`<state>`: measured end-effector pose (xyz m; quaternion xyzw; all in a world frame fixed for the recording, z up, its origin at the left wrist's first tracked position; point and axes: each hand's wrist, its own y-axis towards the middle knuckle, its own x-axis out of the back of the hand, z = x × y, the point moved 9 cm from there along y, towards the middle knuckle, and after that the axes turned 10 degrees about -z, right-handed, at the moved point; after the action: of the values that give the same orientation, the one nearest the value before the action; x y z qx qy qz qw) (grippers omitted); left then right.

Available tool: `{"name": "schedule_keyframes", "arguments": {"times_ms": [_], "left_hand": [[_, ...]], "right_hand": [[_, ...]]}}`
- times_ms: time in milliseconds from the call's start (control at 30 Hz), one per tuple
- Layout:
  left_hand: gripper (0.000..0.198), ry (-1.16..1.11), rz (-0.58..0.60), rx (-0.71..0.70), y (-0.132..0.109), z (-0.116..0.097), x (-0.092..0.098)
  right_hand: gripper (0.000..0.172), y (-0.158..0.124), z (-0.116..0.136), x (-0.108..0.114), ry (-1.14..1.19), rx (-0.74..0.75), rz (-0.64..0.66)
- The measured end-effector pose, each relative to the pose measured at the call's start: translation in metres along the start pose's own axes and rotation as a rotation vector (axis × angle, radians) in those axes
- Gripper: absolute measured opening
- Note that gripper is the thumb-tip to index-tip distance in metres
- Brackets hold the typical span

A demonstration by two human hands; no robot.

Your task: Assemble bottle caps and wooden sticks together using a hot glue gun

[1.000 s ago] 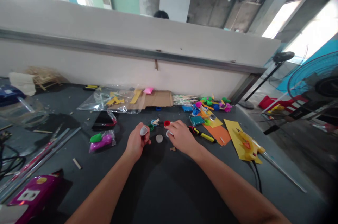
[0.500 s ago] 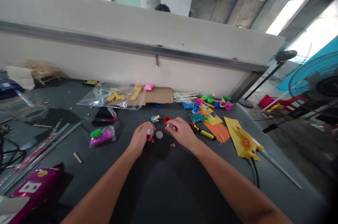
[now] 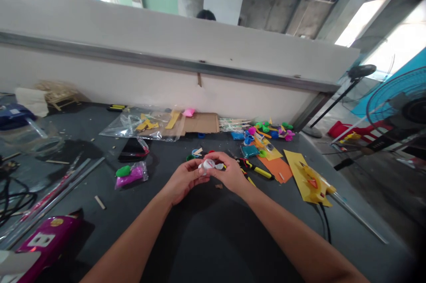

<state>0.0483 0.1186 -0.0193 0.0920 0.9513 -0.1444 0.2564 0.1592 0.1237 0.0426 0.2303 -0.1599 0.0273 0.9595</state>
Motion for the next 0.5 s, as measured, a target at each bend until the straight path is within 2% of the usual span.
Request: {"name": "schedule_keyframes", "arguments": {"times_ms": [200, 300, 500], "left_hand": [[0.028, -0.002, -0.037, -0.008, 0.001, 0.001, 0.004], [0.028, -0.003, -0.035, -0.014, 0.001, 0.000, 0.004], [0.030, 0.026, -0.018, -0.012, 0.002, 0.002, 0.003]], "right_hand": [[0.028, -0.002, 0.022, -0.005, -0.189, 0.256, 0.073], [0.028, -0.001, 0.024, -0.004, -0.233, 0.276, 0.054], [0.028, -0.004, 0.028, -0.005, -0.153, 0.281, 0.065]]}}
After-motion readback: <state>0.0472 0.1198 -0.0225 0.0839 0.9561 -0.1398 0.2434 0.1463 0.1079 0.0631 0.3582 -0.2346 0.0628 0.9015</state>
